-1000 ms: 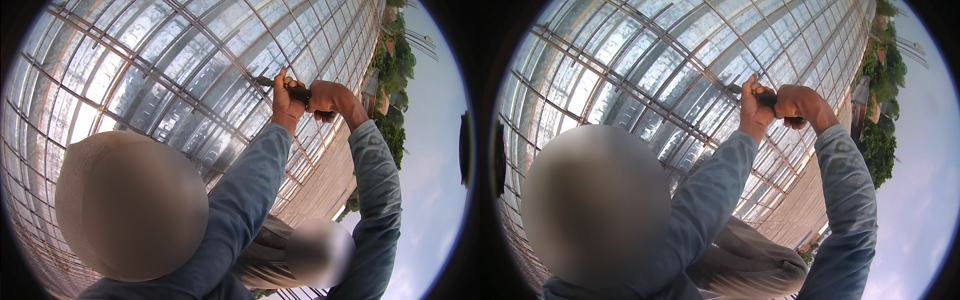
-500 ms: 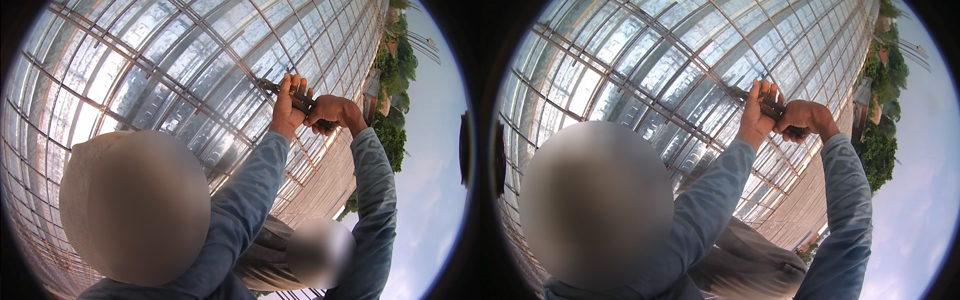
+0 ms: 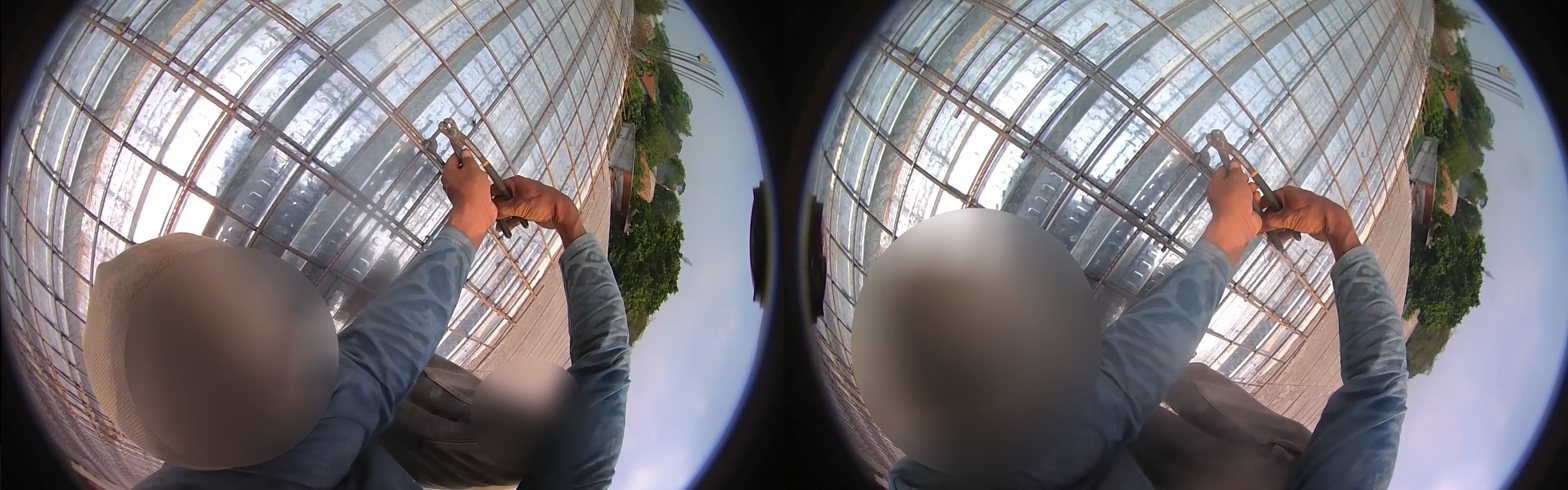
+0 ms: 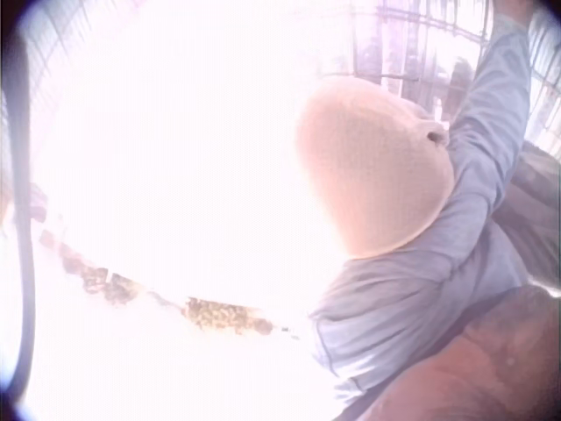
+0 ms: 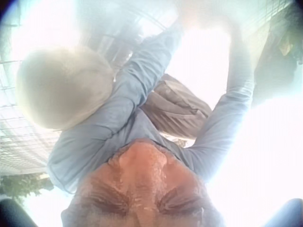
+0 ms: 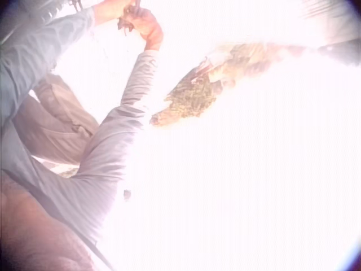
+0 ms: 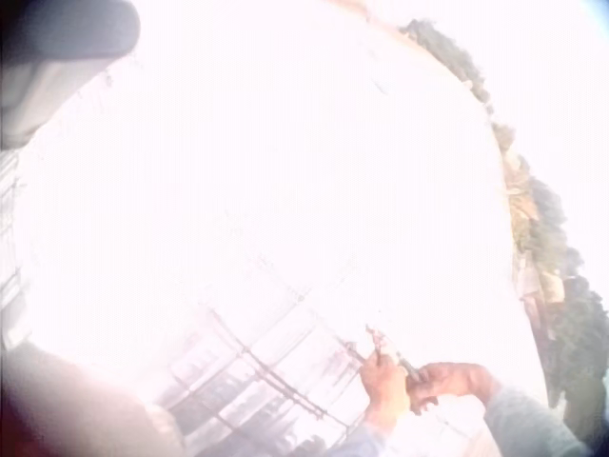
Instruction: The person uses pliers to twist wire ties around intersecting metal rods, securing a metal grid structure. The person repeatedly positions the rods, wraps the wire, and twists it to fasten the joints.
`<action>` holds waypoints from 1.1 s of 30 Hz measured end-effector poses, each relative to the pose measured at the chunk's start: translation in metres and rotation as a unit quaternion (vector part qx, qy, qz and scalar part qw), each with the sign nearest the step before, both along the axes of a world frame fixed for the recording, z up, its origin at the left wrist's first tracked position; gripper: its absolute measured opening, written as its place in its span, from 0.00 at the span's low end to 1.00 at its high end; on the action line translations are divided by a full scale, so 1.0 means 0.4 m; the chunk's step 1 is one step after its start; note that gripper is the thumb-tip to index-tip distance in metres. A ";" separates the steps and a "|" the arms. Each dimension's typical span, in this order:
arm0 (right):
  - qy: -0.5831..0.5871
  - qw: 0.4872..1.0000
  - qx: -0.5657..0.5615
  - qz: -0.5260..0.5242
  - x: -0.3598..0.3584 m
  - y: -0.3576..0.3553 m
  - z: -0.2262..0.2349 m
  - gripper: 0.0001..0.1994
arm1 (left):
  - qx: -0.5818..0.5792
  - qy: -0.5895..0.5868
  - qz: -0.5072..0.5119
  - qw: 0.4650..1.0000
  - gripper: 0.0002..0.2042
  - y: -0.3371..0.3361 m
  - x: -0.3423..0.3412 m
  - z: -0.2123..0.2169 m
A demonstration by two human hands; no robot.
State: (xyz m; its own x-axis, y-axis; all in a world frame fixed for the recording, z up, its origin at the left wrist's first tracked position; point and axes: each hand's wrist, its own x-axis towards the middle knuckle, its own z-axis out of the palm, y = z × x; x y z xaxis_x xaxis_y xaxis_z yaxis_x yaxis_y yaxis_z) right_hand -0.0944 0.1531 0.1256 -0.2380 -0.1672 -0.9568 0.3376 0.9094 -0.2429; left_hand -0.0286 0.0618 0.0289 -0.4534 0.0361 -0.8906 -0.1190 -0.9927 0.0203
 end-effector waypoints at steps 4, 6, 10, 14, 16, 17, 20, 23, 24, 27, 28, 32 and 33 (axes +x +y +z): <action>-0.071 0.985 -0.075 -0.139 0.084 0.101 -0.047 0.25 | -0.203 0.097 -0.172 0.959 0.15 0.035 0.075 -0.039; -0.055 0.979 -0.091 -0.176 0.121 0.121 -0.040 0.26 | -0.313 0.112 -0.256 0.908 0.14 0.042 0.099 -0.077; -0.037 0.956 -0.130 -0.260 0.184 0.338 -0.027 0.29 | -0.516 0.182 -0.395 0.738 0.12 0.101 0.194 -0.105; -0.090 0.957 -0.123 -0.248 0.207 0.554 -0.031 0.31 | -0.543 0.241 -0.526 0.609 0.10 0.083 0.228 -0.165; -0.023 0.996 0.087 -0.012 0.235 0.588 -0.012 0.32 | -0.358 0.243 -0.520 0.737 0.10 0.084 0.220 -0.092; 0.010 0.976 0.186 0.116 0.228 0.570 -0.012 0.32 | -0.265 0.230 -0.504 0.789 0.10 0.068 0.216 -0.063; 0.209 0.956 0.106 0.178 0.169 0.528 -0.079 0.31 | -0.252 0.293 -0.337 0.858 0.11 0.121 0.204 -0.103; 0.090 0.961 -0.181 -0.187 0.180 0.246 -0.092 0.24 | -0.289 0.287 -0.121 0.905 0.12 0.107 0.196 -0.101; 0.097 0.954 -0.187 -0.214 0.203 0.232 -0.083 0.22 | -0.206 0.252 -0.127 0.937 0.12 0.112 0.188 -0.010; 0.125 0.940 -0.251 -0.193 0.193 0.090 -0.117 0.18 | -0.255 0.252 -0.144 0.923 0.14 0.013 0.170 -0.025; 0.157 0.940 -0.262 -0.150 0.185 0.058 -0.130 0.17 | -0.298 0.254 -0.153 0.907 0.16 -0.026 0.169 -0.038; 0.277 0.914 -0.261 0.142 0.118 0.080 -0.153 0.12 | -0.286 0.240 -0.546 0.750 0.24 -0.289 0.218 -0.003; 0.298 0.895 -0.251 0.218 0.103 0.088 -0.154 0.12 | -0.282 0.260 -0.633 0.672 0.23 -0.362 0.239 0.002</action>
State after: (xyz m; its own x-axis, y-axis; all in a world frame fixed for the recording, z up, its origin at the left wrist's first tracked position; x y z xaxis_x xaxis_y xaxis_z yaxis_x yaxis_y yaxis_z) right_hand -0.0532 0.1881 0.0638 -0.4879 -0.7415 -0.4606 -0.3480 0.6491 -0.6764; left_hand 0.0669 -0.0831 0.0297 -0.6331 0.4095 -0.6569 -0.6922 0.0803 0.7172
